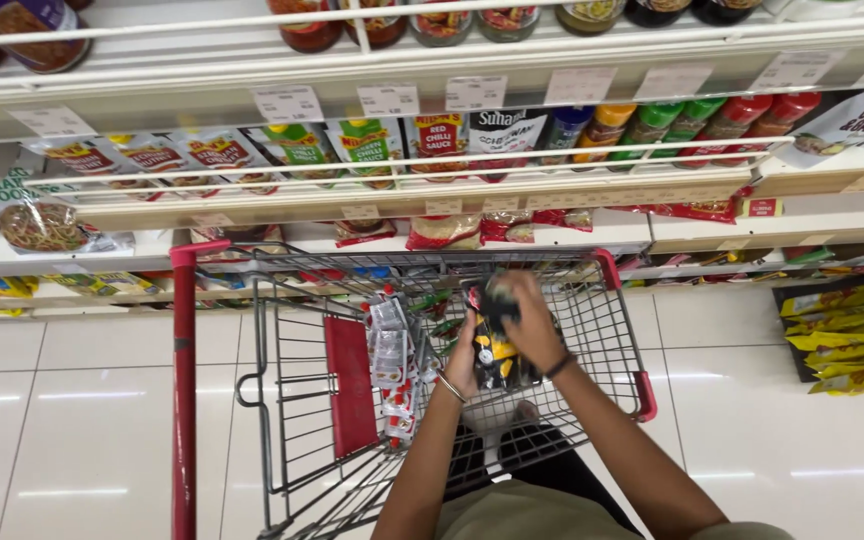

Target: Selecting and organizing sauce packets from a shopping cart onto store shelves.

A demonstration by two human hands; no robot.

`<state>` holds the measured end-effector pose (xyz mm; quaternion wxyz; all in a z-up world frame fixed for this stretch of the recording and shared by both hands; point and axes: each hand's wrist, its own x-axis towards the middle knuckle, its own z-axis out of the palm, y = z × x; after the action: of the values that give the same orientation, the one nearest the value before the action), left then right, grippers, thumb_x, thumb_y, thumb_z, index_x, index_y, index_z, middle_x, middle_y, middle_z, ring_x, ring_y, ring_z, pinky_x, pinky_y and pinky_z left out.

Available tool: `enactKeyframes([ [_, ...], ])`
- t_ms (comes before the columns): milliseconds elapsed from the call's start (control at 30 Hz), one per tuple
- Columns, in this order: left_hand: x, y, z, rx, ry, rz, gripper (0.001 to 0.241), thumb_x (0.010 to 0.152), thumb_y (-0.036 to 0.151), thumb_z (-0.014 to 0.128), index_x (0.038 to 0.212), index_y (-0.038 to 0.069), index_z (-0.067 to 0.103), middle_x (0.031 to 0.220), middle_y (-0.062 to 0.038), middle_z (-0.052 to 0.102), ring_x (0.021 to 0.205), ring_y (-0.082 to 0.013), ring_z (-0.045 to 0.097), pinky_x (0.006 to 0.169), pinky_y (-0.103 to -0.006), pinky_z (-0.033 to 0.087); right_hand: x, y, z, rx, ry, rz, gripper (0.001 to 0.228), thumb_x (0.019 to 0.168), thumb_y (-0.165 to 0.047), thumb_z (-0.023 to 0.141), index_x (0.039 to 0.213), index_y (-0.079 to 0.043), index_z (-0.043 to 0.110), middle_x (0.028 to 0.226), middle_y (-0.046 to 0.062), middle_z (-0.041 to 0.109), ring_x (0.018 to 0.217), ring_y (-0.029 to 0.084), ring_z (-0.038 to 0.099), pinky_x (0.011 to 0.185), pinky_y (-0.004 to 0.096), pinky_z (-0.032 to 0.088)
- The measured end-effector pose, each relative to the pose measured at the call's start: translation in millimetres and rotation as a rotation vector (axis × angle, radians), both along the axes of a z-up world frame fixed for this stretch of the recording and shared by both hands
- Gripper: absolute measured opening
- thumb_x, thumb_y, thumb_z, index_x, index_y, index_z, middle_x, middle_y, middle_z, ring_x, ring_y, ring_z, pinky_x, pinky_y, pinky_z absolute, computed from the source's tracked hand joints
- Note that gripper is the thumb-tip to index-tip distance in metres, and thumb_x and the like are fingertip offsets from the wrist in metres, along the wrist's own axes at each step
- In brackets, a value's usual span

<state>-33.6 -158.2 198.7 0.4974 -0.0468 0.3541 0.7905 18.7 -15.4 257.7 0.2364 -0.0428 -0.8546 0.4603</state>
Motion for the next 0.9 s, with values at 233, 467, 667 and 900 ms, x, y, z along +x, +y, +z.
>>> enactKeyframes([
  [233,-21.6,-14.7,-14.9,0.04,0.007,-0.005,0.073,0.096,0.07,0.046,0.128,0.008,0.066,0.113,-0.008,0.075,0.1,-0.0199,0.073,0.089,-0.0333,0.059,47.4,-39.1,-18.7,0.201,-0.109,0.23,0.056,0.062,0.013,0.068,0.112,-0.013,0.074,0.123,0.004,0.07,0.119,0.028,0.061,0.105,0.045,0.044],
  [467,-7.6,-4.9,19.3,0.057,0.07,-0.222,0.068,0.098,0.068,0.047,0.132,0.009,0.059,0.115,-0.011,0.072,0.096,-0.0209,0.073,0.084,-0.0362,0.061,-1.7,14.9,20.9,0.368,-0.008,-0.14,0.059,0.063,0.012,0.065,0.113,-0.018,0.075,0.122,0.004,0.066,0.122,0.031,0.056,0.105,0.046,0.042],
  [667,-14.3,6.6,12.2,0.069,0.147,0.089,0.056,0.104,0.051,0.055,0.14,0.008,0.048,0.121,-0.009,0.067,0.103,-0.0188,0.072,0.087,-0.0358,0.063,32.8,9.6,2.9,0.336,0.085,-0.033,0.038,0.071,0.002,0.075,0.103,-0.019,0.075,0.118,0.004,0.067,0.116,0.032,0.053,0.1,0.045,0.04],
  [900,-10.1,8.1,53.1,0.01,0.168,0.263,0.061,0.1,0.044,0.056,0.151,0.017,0.037,0.131,-0.011,0.063,0.106,-0.0203,0.072,0.083,-0.0367,0.063,63.5,90.9,-36.6,-0.121,-0.042,0.167,0.049,0.074,0.009,0.06,0.115,-0.014,0.074,0.122,0.004,0.071,0.12,0.021,0.066,0.105,0.036,0.052],
])
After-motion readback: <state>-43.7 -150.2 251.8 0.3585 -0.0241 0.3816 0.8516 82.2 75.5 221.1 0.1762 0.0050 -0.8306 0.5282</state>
